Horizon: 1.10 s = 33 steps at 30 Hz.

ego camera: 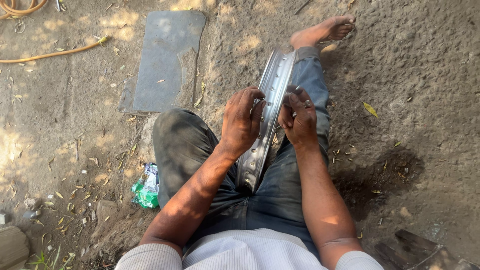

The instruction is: The person sits on the ground and uses a spoke wrench to tighten the nipples on a bicycle wheel rim. They rotate the wheel periodically to access different spokes and continue tightening them one by one.

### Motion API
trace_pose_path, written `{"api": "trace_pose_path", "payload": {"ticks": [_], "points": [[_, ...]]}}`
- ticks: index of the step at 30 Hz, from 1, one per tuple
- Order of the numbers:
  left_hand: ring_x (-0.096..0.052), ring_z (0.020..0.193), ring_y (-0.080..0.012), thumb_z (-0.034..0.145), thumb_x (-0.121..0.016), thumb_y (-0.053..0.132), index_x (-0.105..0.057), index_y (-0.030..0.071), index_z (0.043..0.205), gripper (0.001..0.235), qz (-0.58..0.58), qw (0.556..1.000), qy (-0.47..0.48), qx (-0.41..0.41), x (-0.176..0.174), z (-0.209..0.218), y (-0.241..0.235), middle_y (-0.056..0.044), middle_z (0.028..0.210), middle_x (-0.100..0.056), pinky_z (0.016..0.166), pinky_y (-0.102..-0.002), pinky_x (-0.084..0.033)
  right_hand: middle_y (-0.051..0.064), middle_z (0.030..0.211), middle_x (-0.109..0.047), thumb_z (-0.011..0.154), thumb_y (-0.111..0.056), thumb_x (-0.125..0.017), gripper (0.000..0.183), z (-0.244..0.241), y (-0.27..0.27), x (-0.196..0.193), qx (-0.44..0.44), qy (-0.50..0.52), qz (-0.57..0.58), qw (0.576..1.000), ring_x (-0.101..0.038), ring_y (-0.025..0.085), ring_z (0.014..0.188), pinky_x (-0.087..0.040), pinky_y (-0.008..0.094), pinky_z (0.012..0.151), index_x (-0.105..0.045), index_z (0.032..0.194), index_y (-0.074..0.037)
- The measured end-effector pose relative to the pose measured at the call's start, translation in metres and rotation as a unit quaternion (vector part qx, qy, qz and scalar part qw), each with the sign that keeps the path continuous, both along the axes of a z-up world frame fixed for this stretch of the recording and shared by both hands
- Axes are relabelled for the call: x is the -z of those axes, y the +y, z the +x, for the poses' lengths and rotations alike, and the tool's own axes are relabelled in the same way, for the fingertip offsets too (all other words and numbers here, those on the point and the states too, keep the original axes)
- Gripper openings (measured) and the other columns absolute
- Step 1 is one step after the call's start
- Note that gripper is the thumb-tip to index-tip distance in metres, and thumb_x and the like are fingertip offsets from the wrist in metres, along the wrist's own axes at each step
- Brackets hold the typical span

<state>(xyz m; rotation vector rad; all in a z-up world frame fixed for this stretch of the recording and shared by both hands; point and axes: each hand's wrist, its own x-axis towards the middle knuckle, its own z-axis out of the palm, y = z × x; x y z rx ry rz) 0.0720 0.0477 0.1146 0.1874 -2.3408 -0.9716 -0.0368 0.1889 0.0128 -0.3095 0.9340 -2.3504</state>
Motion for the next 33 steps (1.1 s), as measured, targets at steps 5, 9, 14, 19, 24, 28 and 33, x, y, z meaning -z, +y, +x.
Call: {"api": "trace_pose_path", "payload": {"ticks": [5, 9, 14, 19, 24, 28, 33], "points": [[-0.059, 0.132, -0.0368, 0.1, -0.069, 0.013, -0.063, 0.01, 0.116, 0.017, -0.004, 1.0, 0.0, 0.013, -0.001, 0.0, -0.002, -0.019, 0.142, -0.056, 0.11, -0.046, -0.049, -0.003, 0.076, -0.058, 0.103, -0.02, -0.068, 0.049, -0.005, -0.01, -0.013, 0.081, -0.018, 0.093, 0.992, -0.041, 0.004, 0.05, -0.038, 0.025, 0.046, -0.049, 0.148, -0.015], [-0.044, 0.148, -0.0399, 0.096, -0.076, 0.018, -0.071, 0.017, 0.113, 0.018, -0.063, 0.996, 0.044, 0.049, -0.006, -0.001, -0.008, -0.021, 0.161, -0.037, 0.121, -0.05, -0.041, 0.003, 0.093, -0.073, 0.106, -0.025, -0.062, 0.028, 0.002, -0.001, -0.031, 0.213, 0.099, 0.185, 0.954, -0.039, 0.003, 0.049, -0.032, 0.023, 0.039, -0.056, 0.125, -0.005], [-0.041, 0.152, -0.0372, 0.094, -0.081, 0.023, -0.077, 0.022, 0.116, 0.022, -0.066, 0.99, 0.1, 0.068, -0.005, 0.002, -0.009, -0.017, 0.163, -0.037, 0.124, -0.048, -0.038, -0.003, 0.075, -0.062, 0.111, -0.028, -0.064, 0.027, 0.034, 0.003, -0.048, 0.115, 0.255, 0.176, 0.944, -0.045, 0.002, 0.054, -0.034, 0.02, 0.046, -0.071, 0.118, -0.003], [-0.044, 0.152, -0.0363, 0.096, -0.079, 0.021, -0.077, 0.023, 0.12, 0.024, -0.049, 0.991, 0.1, 0.069, -0.006, 0.005, -0.009, -0.017, 0.162, -0.043, 0.122, -0.046, -0.04, 0.0, 0.084, -0.067, 0.107, -0.015, -0.068, 0.022, 0.035, 0.005, -0.06, 0.038, 0.176, 0.073, 0.981, -0.047, 0.003, 0.059, -0.035, 0.02, 0.051, -0.073, 0.121, 0.001], [-0.046, 0.15, -0.034, 0.096, -0.078, 0.022, -0.072, 0.026, 0.129, 0.034, -0.077, 0.99, 0.096, 0.065, -0.007, 0.006, -0.006, -0.016, 0.159, -0.047, 0.123, -0.045, -0.042, 0.004, 0.094, -0.071, 0.101, -0.008, -0.07, 0.026, 0.031, 0.006, -0.071, 0.013, 0.16, 0.044, 0.986, -0.051, 0.004, 0.062, -0.039, 0.02, 0.052, -0.069, 0.125, 0.0], [-0.042, 0.148, -0.0364, 0.102, -0.072, 0.019, -0.034, 0.008, 0.157, 0.068, 0.078, 0.988, 0.095, 0.097, 0.0, 0.004, -0.006, -0.027, 0.16, -0.035, 0.12, -0.042, -0.046, 0.004, 0.095, -0.068, 0.099, -0.005, -0.062, 0.026, 0.022, 0.023, -0.069, 0.095, 0.149, 0.085, 0.981, -0.047, 0.003, 0.059, -0.04, 0.02, 0.047, -0.07, 0.124, -0.003], [-0.066, 0.095, -0.0183, 0.1, -0.065, 0.02, -0.044, -0.001, 0.145, 0.054, 0.384, 0.909, -0.121, 0.111, 0.027, 0.011, -0.002, -0.017, 0.118, -0.067, 0.08, -0.034, -0.057, 0.001, 0.084, -0.062, 0.103, -0.003, -0.056, 0.018, -0.03, 0.109, -0.005, 0.233, 0.163, 0.214, 0.935, -0.04, 0.003, 0.056, -0.035, 0.021, 0.045, -0.072, 0.111, 0.0]]}}
